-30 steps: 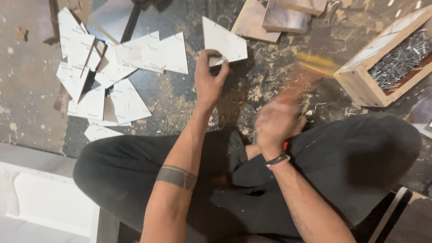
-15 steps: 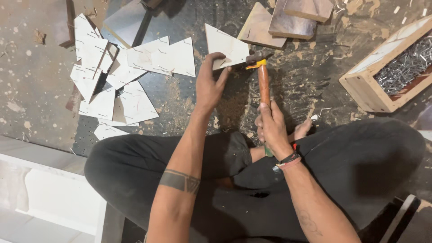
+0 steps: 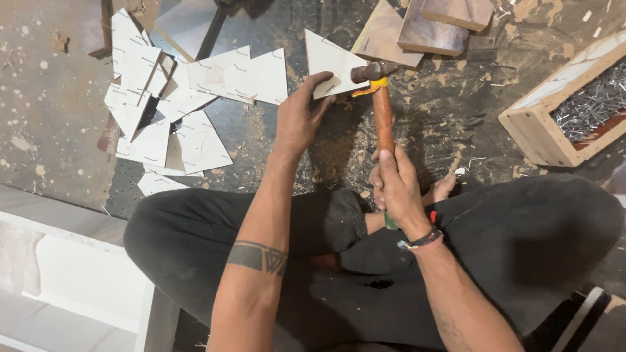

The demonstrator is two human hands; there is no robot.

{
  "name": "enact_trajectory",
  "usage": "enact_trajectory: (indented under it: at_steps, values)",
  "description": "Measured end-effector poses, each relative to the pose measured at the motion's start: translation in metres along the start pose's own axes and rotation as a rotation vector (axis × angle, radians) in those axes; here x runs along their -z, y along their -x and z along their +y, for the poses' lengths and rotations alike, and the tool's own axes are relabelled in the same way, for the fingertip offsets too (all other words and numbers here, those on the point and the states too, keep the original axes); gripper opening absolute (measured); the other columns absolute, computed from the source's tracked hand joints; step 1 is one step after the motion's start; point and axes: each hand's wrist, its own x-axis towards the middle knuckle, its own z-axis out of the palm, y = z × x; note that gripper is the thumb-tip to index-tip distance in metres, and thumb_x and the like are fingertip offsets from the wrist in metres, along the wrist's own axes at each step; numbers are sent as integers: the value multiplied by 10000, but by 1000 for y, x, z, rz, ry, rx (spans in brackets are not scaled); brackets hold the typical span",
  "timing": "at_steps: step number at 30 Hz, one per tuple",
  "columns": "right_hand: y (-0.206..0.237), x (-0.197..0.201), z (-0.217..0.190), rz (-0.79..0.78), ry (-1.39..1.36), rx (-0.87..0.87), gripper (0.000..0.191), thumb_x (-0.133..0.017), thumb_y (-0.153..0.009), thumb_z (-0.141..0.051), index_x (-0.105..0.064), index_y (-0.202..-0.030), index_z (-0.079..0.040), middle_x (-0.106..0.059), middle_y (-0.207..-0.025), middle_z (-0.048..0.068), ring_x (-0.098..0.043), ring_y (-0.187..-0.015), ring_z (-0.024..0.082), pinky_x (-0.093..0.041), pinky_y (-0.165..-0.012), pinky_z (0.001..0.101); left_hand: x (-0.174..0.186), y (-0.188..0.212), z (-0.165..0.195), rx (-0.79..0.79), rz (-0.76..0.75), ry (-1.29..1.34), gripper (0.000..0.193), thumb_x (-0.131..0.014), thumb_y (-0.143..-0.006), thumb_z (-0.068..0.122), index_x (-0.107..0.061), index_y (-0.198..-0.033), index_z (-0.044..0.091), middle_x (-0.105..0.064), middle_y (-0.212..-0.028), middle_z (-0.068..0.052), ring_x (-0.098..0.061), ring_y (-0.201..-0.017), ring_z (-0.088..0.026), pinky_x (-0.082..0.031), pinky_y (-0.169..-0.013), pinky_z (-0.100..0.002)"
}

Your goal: The person sits cross-legged on the floor and uses a hammer to drive nails into small white triangular wooden pieces, working one piece at a time and setting finished pieces onto a growing pile of completed pieces beside them.

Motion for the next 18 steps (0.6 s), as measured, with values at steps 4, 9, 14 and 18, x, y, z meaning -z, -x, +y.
enact_trajectory:
  at_steps: [4, 9, 14, 18]
  values:
    - [10, -3, -32, -71, 91, -70, 296, -432, -1067, -366, -508, -1094, -82, -426, -642, -16, -374, -401, 50, -329, -334, 220, -2, -1, -4, 17, -12, 29, 407, -756, -945, 229, -620, -1324, 173, -753, -1153, -125, -759, -1040, -298, -583, -845, -377]
    - [39, -10, -51, 78, -142, 551, 320, -403, -1174, -393, -480, -1157, -82, -484, -741, -8, -430, -522, 44, -380, -435, 207, -5, 2, -7, 7, 1, 18, 418, -768, -929, 194, -623, -1321, 185, -746, -1184, -127, -739, -1060, -319, -581, -851, -380]
    - [11, -21, -25, 217, -583, -127, 651, -156, -959, -549, -464, -1090, 9, -459, -690, 72, -421, -471, 101, -349, -385, 226, -7, 2, -11, -36, 26, -14, 474, -770, -890, 154, -607, -1333, 194, -736, -1209, -122, -735, -1066, -315, -573, -877, -392]
    - [5, -12, -9, -45, 39, 38, 352, -379, -1097, -423, -453, -1078, -80, -404, -661, 1, -346, -412, 54, -312, -323, 230, -5, 6, -18, 43, -4, -2, 490, -757, -919, 121, -596, -1367, 236, -745, -1211, -116, -738, -1103, -329, -582, -875, -410]
